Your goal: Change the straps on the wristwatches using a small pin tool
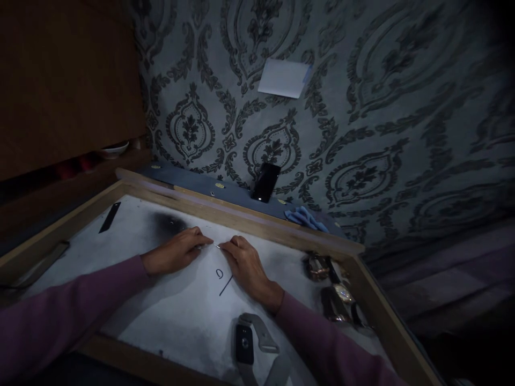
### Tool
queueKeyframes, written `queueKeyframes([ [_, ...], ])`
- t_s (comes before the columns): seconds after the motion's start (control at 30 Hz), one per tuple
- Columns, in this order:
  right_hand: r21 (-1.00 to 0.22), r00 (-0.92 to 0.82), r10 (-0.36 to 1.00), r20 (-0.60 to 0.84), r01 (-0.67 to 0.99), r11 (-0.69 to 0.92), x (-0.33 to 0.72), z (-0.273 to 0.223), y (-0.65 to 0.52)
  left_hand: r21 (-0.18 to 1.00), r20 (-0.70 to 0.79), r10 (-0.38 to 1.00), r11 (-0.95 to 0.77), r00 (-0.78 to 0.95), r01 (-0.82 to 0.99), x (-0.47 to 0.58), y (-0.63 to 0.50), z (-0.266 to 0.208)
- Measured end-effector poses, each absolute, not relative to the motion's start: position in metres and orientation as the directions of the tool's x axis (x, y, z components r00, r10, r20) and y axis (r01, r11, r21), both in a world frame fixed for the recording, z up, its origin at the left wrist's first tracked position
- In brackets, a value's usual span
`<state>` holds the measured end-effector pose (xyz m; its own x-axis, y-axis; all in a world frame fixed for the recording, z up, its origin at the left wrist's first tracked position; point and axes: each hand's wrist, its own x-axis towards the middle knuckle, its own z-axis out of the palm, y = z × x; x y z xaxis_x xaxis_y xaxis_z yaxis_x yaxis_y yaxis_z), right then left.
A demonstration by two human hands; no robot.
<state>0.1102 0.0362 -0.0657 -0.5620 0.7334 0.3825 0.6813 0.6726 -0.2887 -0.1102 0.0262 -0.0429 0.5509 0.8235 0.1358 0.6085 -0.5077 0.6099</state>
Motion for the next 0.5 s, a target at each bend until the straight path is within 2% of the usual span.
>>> queueKeyframes([
  [0.23, -0.361, -0.534, 0.741, 0.407, 0.652, 0.667, 0.1111, -0.0661, 0.0349, 0.674, 0.162, 0.843, -0.474, 0.512, 0.567, -0.1112, 0.0307, -0.0469],
  [0.4, -0.483, -0.504, 0.745, 0.437, 0.568, 0.666, 0.113, -0.0647, 0.0348, 0.887, 0.097, 0.925, -0.248, 0.368, 0.39, -0.1078, 0.0315, -0.0444],
  [0.5, -0.569, -0.5, 0.751, 0.432, 0.495, 0.657, 0.112, -0.0579, 0.032, 0.94, 0.028, 0.943, -0.138, 0.332, 0.313, -0.1037, 0.0313, -0.0423],
])
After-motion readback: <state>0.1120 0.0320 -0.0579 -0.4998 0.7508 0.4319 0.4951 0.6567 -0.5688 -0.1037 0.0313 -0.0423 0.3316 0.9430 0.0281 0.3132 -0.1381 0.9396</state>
